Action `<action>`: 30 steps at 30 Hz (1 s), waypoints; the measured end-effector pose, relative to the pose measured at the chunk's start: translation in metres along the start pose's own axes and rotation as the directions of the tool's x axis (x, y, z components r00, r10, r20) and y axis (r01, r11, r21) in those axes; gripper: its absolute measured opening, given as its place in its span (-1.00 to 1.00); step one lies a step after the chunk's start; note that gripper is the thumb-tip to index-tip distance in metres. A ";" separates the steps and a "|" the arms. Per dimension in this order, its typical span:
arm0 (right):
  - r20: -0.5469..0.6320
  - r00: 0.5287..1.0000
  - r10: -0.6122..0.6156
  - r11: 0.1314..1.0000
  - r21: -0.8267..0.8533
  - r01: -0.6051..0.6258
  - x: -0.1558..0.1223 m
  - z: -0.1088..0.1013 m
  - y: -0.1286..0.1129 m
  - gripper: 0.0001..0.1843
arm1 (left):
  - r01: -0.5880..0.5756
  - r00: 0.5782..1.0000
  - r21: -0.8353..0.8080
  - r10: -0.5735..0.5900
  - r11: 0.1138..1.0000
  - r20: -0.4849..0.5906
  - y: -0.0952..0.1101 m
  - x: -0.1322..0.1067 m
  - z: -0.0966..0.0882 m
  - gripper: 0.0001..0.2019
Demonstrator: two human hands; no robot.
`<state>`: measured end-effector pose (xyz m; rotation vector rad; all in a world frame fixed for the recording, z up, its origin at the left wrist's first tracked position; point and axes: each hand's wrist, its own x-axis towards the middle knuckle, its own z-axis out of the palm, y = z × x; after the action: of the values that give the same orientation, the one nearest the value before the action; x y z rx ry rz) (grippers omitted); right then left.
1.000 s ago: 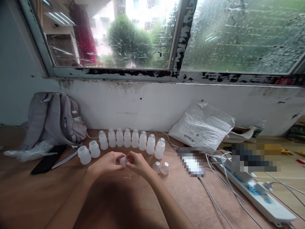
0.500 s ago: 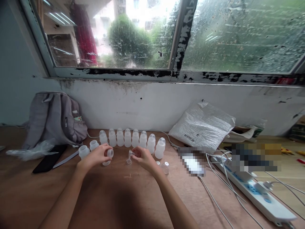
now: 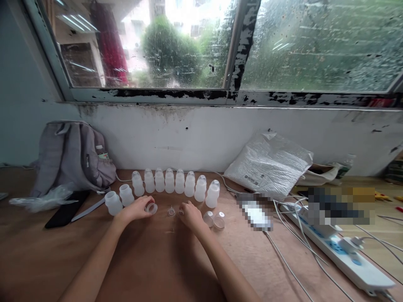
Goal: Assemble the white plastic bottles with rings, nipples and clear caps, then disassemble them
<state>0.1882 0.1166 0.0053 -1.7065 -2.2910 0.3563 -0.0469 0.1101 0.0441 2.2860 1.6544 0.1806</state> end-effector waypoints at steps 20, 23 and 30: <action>0.001 1.000 -0.014 0.999 -0.041 0.014 0.003 0.005 -0.001 -0.83 | 0.106 0.989 0.057 -0.112 0.993 0.096 -0.004 0.000 0.005 -0.49; -0.001 1.000 -0.022 0.999 -0.043 0.021 0.003 0.007 -0.002 -0.83 | 0.099 0.989 0.037 -0.102 0.994 0.103 -0.003 -0.001 0.004 -0.56; 0.028 0.998 -0.051 0.999 -0.011 0.052 0.002 0.008 -0.008 -0.83 | 0.104 0.991 -0.005 -0.103 0.995 0.084 -0.003 -0.003 0.001 -0.62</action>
<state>0.1777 0.1158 0.0004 -1.6547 -2.3562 0.3581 -0.0507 0.1084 0.0425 2.1637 1.7203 0.0685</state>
